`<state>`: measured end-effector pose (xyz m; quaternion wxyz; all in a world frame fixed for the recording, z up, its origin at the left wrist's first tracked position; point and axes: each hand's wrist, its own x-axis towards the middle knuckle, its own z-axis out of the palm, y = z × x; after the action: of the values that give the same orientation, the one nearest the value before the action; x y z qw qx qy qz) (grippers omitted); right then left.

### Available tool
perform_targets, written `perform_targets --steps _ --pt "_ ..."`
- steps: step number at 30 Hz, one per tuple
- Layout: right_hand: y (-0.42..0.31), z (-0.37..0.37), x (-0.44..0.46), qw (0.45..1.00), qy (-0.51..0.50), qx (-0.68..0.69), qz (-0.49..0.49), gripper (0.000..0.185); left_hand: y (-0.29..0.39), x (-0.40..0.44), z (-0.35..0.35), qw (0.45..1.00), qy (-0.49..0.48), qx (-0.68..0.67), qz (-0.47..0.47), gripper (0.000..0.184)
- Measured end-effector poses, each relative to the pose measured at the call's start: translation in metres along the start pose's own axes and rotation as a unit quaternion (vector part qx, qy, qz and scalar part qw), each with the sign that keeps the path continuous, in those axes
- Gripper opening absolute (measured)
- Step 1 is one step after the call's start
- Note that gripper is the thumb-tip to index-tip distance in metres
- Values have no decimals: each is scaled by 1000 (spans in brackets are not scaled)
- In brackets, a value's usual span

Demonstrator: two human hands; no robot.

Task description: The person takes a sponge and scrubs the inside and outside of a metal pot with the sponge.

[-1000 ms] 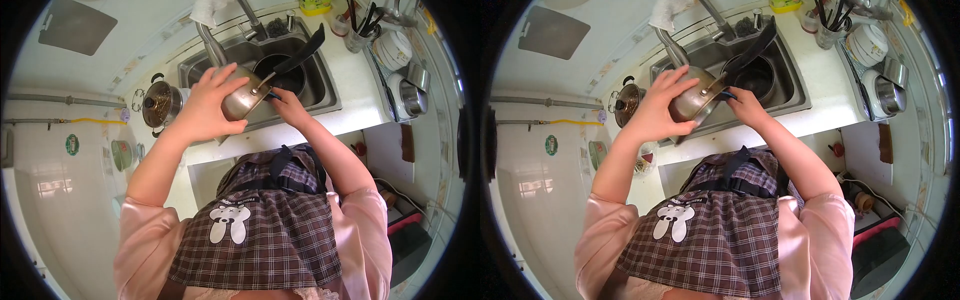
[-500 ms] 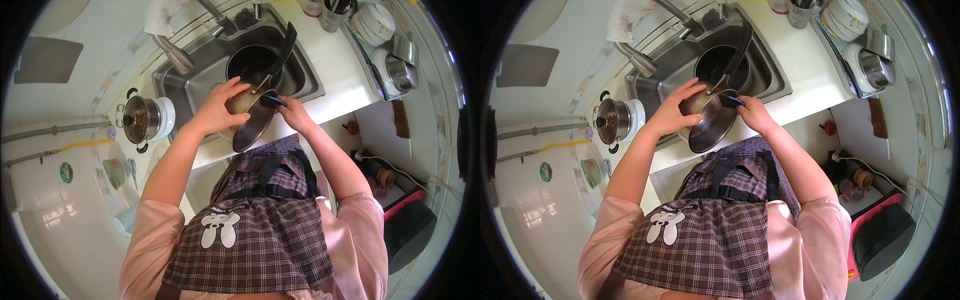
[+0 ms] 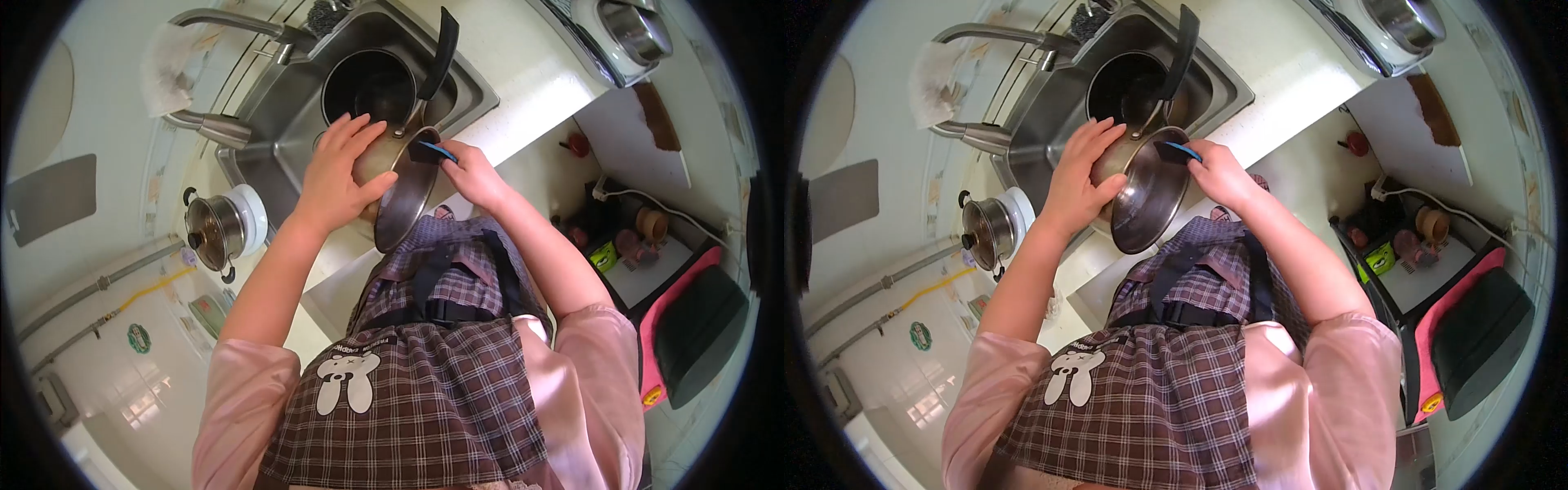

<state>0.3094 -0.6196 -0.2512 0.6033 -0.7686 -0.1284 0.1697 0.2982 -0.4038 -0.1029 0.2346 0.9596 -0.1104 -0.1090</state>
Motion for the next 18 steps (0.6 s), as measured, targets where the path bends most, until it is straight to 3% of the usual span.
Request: perform_targets --steps 2,3,7,10,13,16,18 --pt "2 7 -15 988 65 -67 -121 34 -5 2 6 998 27 35 52 71" --pt "-8 8 -28 992 57 -89 -72 43 -4 3 6 997 27 33 60 71" --pt "-10 20 -48 949 60 -273 -147 49 0 2 5 996 32 4 81 73" --pt "-11 14 -48 922 39 -342 -176 44 2 1 6 995 41 -3 89 76" --pt "-11 22 -54 894 -50 -349 -275 40 5 0 10 995 53 1 86 77" --pt "3 40 -60 919 -97 -297 -241 36 8 0 13 994 59 7 88 77" --pt "8 41 -57 901 -86 -329 -270 34 9 -2 16 994 66 8 87 76"
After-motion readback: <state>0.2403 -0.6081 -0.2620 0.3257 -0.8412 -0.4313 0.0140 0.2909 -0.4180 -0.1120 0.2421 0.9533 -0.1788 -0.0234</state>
